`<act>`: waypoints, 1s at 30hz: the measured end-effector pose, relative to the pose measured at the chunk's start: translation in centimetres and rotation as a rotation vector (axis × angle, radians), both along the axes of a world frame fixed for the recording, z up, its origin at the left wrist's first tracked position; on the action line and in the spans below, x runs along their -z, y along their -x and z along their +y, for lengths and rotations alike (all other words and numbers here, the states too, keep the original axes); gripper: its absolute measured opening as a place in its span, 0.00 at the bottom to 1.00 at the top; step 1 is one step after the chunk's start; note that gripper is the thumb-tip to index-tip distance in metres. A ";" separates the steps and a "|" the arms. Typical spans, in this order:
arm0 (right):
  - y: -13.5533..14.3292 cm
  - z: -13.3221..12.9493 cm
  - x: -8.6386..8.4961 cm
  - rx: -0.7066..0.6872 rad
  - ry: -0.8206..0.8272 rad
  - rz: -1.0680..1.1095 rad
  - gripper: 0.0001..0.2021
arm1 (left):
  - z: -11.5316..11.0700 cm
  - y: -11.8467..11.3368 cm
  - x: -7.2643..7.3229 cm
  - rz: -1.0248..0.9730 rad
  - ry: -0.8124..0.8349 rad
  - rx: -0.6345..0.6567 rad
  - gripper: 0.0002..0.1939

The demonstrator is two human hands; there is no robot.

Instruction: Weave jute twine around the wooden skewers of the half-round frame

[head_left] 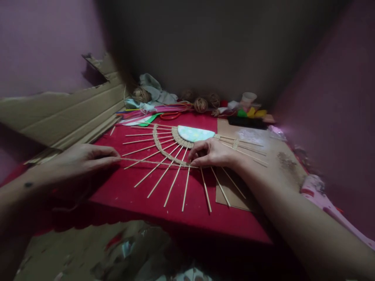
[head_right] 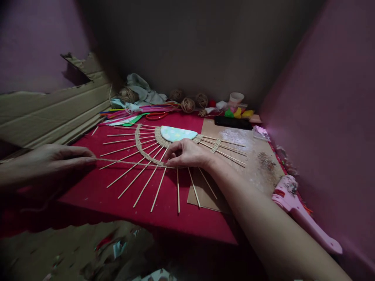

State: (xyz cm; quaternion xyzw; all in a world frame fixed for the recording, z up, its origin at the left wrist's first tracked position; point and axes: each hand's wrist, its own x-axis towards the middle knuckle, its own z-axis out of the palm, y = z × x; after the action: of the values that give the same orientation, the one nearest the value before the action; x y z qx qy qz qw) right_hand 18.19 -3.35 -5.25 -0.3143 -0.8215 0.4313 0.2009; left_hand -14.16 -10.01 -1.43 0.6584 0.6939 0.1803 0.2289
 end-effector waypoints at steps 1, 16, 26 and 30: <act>-0.1 0.1 0.0 -0.033 -0.024 -0.004 0.07 | 0.2 0.2 0.0 -0.004 0.061 0.019 0.17; 0.2 -0.2 0.2 -0.037 -0.104 -0.081 0.06 | 0.7 -6.2 2.1 0.205 -0.378 0.533 0.19; 0.4 -0.4 -0.2 0.040 -0.072 -0.129 0.06 | 2.7 -6.9 3.8 0.215 -0.310 0.534 0.15; 0.4 -0.5 -0.1 0.048 -0.082 -0.128 0.06 | 2.8 -6.9 3.8 0.210 -0.309 0.551 0.14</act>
State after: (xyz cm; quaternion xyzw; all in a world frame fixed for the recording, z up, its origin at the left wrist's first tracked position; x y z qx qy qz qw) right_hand 17.77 -3.81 -5.17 -0.3525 -0.8418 0.3713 0.1709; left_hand -7.26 -7.22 -5.26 0.8633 0.4740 0.1457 0.0937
